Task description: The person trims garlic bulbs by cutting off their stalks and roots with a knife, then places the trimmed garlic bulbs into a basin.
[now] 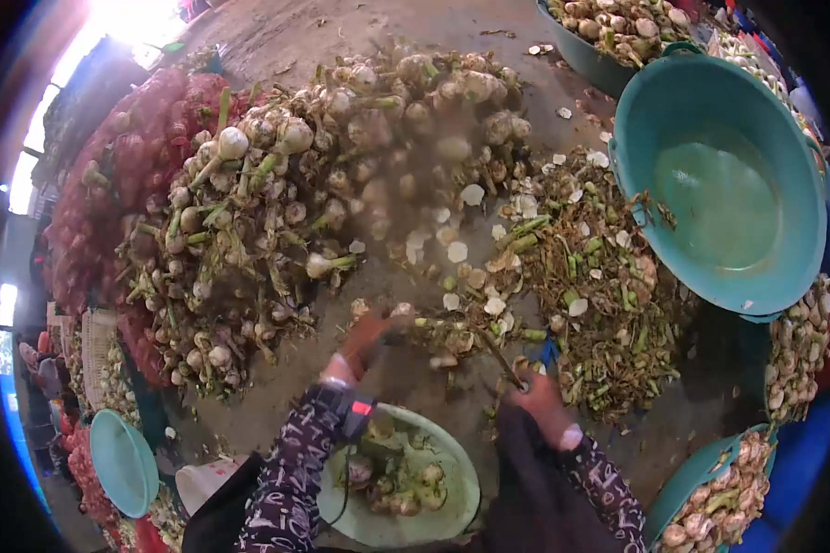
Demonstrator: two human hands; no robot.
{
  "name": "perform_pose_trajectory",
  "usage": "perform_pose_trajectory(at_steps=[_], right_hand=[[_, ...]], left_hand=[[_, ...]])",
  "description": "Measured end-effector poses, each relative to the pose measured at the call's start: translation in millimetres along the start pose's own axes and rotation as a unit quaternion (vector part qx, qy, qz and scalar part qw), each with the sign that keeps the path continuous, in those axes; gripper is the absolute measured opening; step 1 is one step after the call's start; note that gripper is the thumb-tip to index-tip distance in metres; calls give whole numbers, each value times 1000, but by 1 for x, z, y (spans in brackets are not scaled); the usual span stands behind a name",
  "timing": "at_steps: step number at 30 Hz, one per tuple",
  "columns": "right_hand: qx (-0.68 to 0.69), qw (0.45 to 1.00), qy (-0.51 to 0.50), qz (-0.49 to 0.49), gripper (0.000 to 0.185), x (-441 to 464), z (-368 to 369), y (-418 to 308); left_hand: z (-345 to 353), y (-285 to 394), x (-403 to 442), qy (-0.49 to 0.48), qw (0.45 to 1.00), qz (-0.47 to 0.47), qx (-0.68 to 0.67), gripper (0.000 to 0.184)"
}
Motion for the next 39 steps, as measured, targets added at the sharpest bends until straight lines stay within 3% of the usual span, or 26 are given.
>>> perform_pose_trajectory(at_steps=[1, 3, 6, 9, 11, 14, 18, 21, 23, 26, 30, 32, 33, 34, 36, 37, 38, 39], right_hand=[[3, 1000, 0, -2, 39, 2, 3, -13], [44, 995, 36, -76, 35, 9, 0, -41], [-36, 994, 14, -101, 35, 17, 1, -56], [-9, 994, 30, -105, 35, 21, -3, -66], [-13, 989, 39, -140, 35, 26, -1, -59], [8, 985, 33, -170, 36, 23, -11, -73], [19, 983, 34, -178, 33, 17, -22, -99], [-47, 984, -22, -167, 25, 15, -19, -110], [-60, 979, -8, -195, 23, 13, -18, -120], [-82, 970, -7, -228, 25, 11, -17, -128], [-107, 959, -19, -262, 28, 4, -14, -132], [-114, 958, -26, -262, 28, 2, -11, -129], [-124, 956, -32, -263, 29, 1, -10, -128], [-123, 957, -31, -261, 29, 0, -11, -127], [-126, 946, -40, -295, 29, -3, -9, -130], [-126, 947, -39, -293, 29, -4, -10, -130], [-127, 946, -34, -295, 29, -6, -11, -131], [-127, 946, -30, -298, 29, -8, -11, -132]], left_hand=[[7, 16, -22, -27, 994, 76, -75, 48], [23, 51, -60, -6, 990, 76, -117, 46], [30, 41, -68, -16, 969, 12, -244, 51], [48, 60, -88, -50, 955, 43, -290, 61], [59, 71, -92, -144, 840, 84, -516, 69], [66, 82, -92, -163, 822, 124, -532, 72], [66, 80, -92, -153, 872, 128, -447, 70], [70, 62, -93, -90, 918, -21, -385, 67], [70, 63, -91, -79, 954, 57, -284, 65], [65, 71, -97, -61, 943, 128, -301, 52], [70, 100, -109, -52, 925, 169, -337, 54], [73, 87, -109, -23, 970, 172, -170, 64], [73, 70, -104, -25, 970, 172, -169, 64], [80, 57, -103, -21, 967, 253, 37, 66], [93, 64, -113, -18, 915, 322, 241, 68], [86, 64, -112, -20, 965, 255, 53, 64], [81, 60, -111, -22, 975, 176, -137, 59], [84, 67, -118, -23, 975, 176, -137, 59]])
Point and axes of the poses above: each hand's wrist, its own x-axis towards the middle knuckle, its own z-axis out of the palm, y = z × x, the point moved 7 cm from there along x, towards the middle knuckle, and after that the axes turned 7 degrees about -z, right-handed, at the moved point
